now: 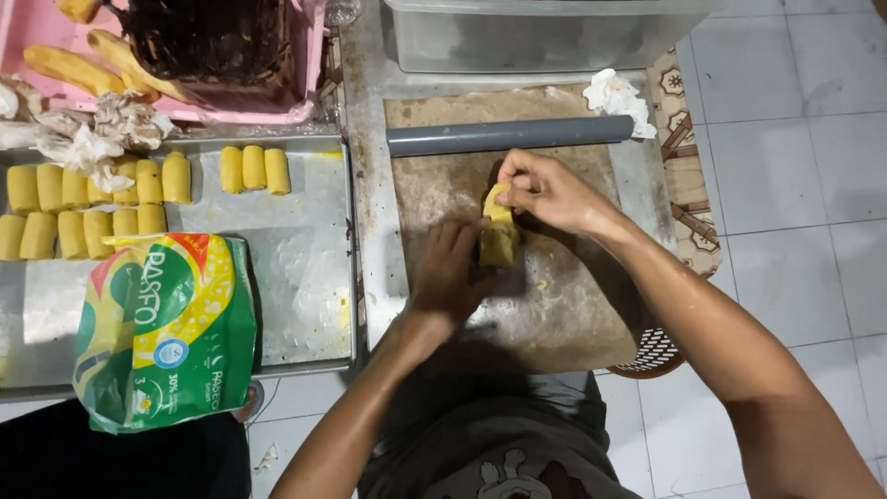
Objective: The person places a dark filling onto a flattened piece of yellow dough, folds the dough over the filling, and uses a rolling pin to seal and shape it into a cylindrical roll. The finished roll is placed on a metal tray alongside other completed rolls.
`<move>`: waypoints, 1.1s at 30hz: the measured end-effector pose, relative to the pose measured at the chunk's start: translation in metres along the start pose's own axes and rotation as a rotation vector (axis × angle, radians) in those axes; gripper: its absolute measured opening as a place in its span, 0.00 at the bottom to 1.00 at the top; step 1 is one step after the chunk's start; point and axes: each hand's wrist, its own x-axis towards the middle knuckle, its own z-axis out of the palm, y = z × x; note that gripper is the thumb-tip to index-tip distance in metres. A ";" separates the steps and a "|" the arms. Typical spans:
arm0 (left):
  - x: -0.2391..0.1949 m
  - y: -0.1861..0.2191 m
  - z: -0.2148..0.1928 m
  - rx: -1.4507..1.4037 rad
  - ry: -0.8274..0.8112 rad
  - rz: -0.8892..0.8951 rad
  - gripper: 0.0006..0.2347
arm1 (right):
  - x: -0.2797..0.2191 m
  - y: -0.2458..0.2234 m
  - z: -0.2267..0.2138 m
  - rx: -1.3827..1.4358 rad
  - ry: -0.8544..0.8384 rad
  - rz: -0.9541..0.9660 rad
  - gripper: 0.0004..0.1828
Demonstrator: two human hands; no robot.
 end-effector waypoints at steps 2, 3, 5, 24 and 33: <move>0.002 0.002 -0.004 -0.016 -0.014 0.004 0.34 | -0.005 -0.003 0.004 -0.001 0.019 -0.005 0.08; 0.002 0.003 -0.006 -0.032 -0.029 0.004 0.30 | -0.008 -0.005 0.007 0.000 0.035 -0.007 0.07; 0.003 -0.002 -0.004 -0.018 -0.057 0.006 0.30 | -0.015 -0.015 0.011 0.011 0.061 -0.014 0.08; 0.041 -0.001 -0.005 -0.355 -0.132 -0.310 0.19 | -0.030 0.013 0.010 -0.012 0.164 -0.170 0.10; 0.074 -0.004 0.002 -0.305 -0.262 -0.630 0.06 | -0.023 0.038 -0.001 0.099 0.111 -0.036 0.25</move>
